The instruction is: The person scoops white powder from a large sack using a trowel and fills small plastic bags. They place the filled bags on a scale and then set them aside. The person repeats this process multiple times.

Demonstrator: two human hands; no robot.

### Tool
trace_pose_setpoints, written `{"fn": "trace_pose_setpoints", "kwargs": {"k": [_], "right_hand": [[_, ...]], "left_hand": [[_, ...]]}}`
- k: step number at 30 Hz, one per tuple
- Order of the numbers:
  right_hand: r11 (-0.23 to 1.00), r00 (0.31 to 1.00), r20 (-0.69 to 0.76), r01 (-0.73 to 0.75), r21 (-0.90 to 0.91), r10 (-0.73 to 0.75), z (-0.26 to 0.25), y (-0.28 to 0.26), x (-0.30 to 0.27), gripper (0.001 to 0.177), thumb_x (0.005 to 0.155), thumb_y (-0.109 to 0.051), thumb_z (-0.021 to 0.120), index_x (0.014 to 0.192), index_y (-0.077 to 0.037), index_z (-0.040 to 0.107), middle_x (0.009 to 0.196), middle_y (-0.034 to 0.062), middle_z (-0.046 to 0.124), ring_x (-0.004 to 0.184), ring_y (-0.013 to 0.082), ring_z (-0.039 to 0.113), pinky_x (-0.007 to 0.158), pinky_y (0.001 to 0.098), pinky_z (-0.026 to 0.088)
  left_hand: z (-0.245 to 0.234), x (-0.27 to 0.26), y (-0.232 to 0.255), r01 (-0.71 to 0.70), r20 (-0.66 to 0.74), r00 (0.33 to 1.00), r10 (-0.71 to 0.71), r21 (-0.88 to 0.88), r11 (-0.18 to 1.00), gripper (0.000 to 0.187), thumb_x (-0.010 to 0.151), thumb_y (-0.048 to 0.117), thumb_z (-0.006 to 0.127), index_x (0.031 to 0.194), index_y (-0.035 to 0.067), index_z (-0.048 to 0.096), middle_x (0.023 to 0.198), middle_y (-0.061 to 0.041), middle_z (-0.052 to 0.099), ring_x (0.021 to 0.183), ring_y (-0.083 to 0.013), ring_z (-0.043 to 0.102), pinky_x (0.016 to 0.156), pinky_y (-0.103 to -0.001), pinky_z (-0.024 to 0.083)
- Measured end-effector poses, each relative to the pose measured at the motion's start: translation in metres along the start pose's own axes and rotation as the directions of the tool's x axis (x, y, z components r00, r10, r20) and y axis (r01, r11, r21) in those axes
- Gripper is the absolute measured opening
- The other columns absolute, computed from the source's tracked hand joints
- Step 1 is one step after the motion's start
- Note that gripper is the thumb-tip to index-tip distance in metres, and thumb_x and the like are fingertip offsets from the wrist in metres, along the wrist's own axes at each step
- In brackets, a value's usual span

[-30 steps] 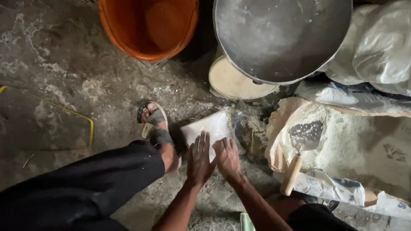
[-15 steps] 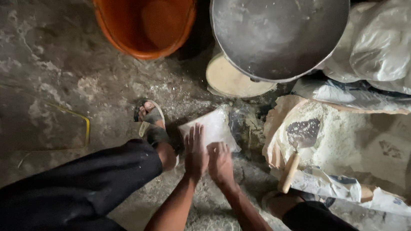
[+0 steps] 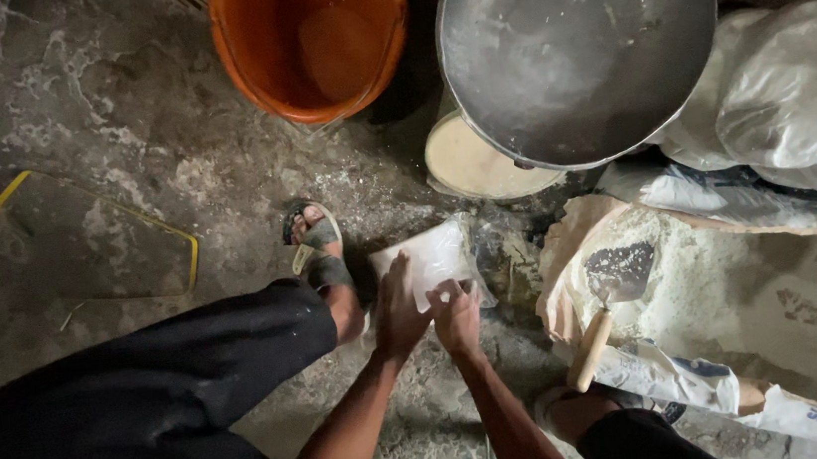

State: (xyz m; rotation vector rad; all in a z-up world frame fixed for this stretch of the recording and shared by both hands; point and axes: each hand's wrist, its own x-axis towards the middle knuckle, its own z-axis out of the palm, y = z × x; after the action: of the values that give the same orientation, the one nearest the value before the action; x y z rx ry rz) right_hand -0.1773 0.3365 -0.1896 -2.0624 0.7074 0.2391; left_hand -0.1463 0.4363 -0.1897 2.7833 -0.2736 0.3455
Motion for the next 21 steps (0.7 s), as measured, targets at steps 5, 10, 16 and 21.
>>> {"fn": "trace_pose_setpoints", "kwargs": {"k": [5,10,16,21], "right_hand": [[0.951,0.972,0.127,-0.223,0.215,0.199,-0.004,-0.011,0.001,0.040,0.075,-0.026,0.073,0.103,-0.005,0.053,0.096,0.0208,0.061,0.086,0.0360,0.064,0.079,0.0421,0.051],[0.906,0.903,0.133,-0.419,0.064,0.408,0.008,0.002,0.004,0.044,0.073,-0.045,0.071,0.101,-0.014,0.055,0.088,0.0082,0.067,0.081,0.0246,0.067,0.073,0.0416,0.050],[0.978,0.978,0.001,-0.209,-0.008,0.209,-0.012,-0.041,-0.009,0.014,0.074,-0.028,0.069,0.078,-0.015,0.064,0.080,0.0070,0.066,0.083,0.0292,0.064,0.073,0.0380,0.049],[0.988,0.980,-0.124,0.153,-0.035,-0.156,-0.007,-0.045,-0.010,0.011,0.078,-0.012,0.065,0.068,-0.012,0.061,0.072,0.0065,0.058,0.075,0.0294,0.060,0.072,0.0322,0.046]], "left_hand": [[0.011,-0.004,-0.001,-0.125,0.074,0.990,0.116,0.124,0.984,0.074,0.073,0.044,0.053,0.135,0.008,0.039,0.135,-0.007,0.046,0.115,-0.0166,0.052,0.097,-0.027,0.040],[0.019,-0.016,-0.006,-0.138,0.125,0.985,0.116,0.185,0.973,0.076,0.075,0.048,0.047,0.138,0.009,0.035,0.137,-0.005,0.043,0.118,-0.0152,0.048,0.101,-0.029,0.031],[0.014,-0.015,-0.005,-0.226,0.151,0.970,0.188,0.291,0.930,0.067,0.078,0.040,0.041,0.138,0.008,0.035,0.136,-0.005,0.045,0.118,-0.0121,0.049,0.103,-0.026,0.026],[0.010,-0.004,0.002,-0.246,0.142,0.966,0.214,0.273,0.930,0.060,0.081,0.032,0.039,0.138,0.011,0.036,0.139,-0.004,0.042,0.121,-0.0141,0.046,0.103,-0.028,0.026]]}}
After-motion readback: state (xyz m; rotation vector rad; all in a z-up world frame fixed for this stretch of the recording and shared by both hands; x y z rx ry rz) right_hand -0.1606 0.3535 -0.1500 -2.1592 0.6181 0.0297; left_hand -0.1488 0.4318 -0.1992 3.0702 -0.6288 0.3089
